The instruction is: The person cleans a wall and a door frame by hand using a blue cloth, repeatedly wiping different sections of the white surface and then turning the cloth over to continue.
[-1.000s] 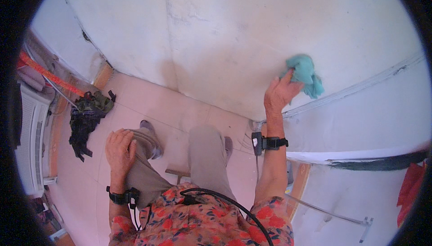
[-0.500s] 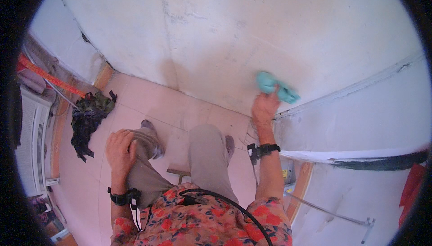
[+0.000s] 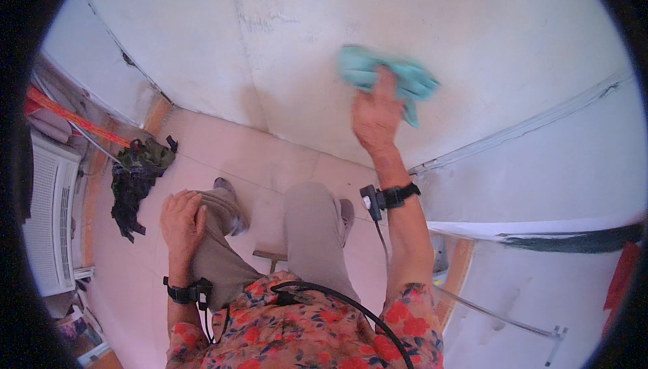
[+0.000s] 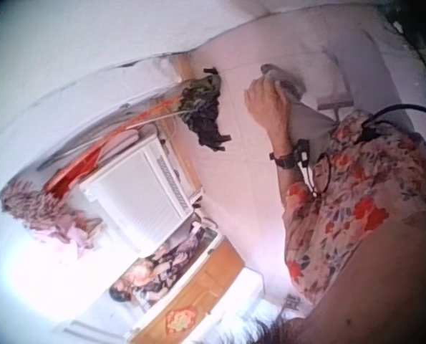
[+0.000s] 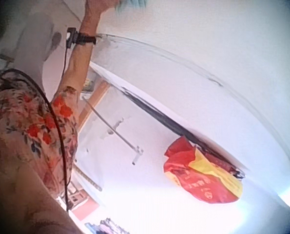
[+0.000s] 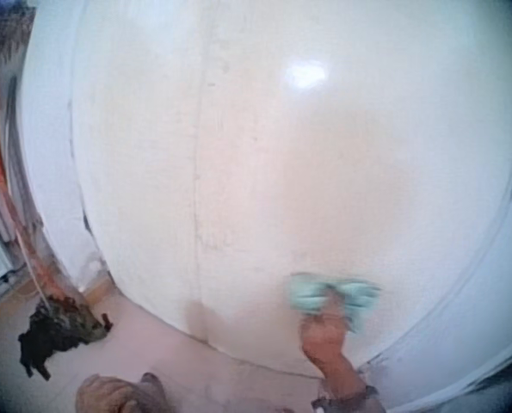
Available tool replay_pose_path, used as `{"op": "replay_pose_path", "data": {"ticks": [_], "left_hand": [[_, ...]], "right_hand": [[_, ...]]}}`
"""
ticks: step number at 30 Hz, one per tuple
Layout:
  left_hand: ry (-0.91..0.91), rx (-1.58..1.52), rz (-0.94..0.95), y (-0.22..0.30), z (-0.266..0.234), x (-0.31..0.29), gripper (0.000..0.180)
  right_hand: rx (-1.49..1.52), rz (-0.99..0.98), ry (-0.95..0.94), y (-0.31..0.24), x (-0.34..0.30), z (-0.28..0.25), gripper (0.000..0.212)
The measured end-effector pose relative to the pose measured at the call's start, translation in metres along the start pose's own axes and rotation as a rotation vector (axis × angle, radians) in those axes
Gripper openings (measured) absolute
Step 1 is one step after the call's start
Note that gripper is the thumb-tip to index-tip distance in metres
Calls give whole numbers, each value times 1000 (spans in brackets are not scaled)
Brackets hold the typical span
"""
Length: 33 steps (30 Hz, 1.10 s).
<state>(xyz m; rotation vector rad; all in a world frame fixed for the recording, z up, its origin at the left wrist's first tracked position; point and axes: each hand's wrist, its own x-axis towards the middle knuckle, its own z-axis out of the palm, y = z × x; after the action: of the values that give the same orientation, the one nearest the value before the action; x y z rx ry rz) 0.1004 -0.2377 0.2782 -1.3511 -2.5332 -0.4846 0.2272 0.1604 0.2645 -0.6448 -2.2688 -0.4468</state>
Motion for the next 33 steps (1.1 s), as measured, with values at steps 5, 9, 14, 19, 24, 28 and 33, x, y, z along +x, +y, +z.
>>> {"op": "replay_pose_path", "data": {"ticks": [5,9,14,19,24,28,33], "left_hand": [[-19,18,-6,1,-1,-1,20],[-34,6,-18,0,0,-1,21],[-58,2,-38,2,0,-2,21],[-66,5,-27,3,0,0,21],[-42,21,-25,4,1,-1,21],[-39,-4,-12,2,0,0,21],[-14,10,-1,2,-2,-3,21]], "right_hand": [[116,-469,-247,-25,-14,31,28],[47,-340,-369,4,-69,39,29],[-216,120,-259,75,-124,16,35],[-6,777,103,157,-164,23,57],[762,1144,446,170,-158,38,61],[528,1144,472,139,-98,0,61],[185,692,561,146,-7,-73,55]]}}
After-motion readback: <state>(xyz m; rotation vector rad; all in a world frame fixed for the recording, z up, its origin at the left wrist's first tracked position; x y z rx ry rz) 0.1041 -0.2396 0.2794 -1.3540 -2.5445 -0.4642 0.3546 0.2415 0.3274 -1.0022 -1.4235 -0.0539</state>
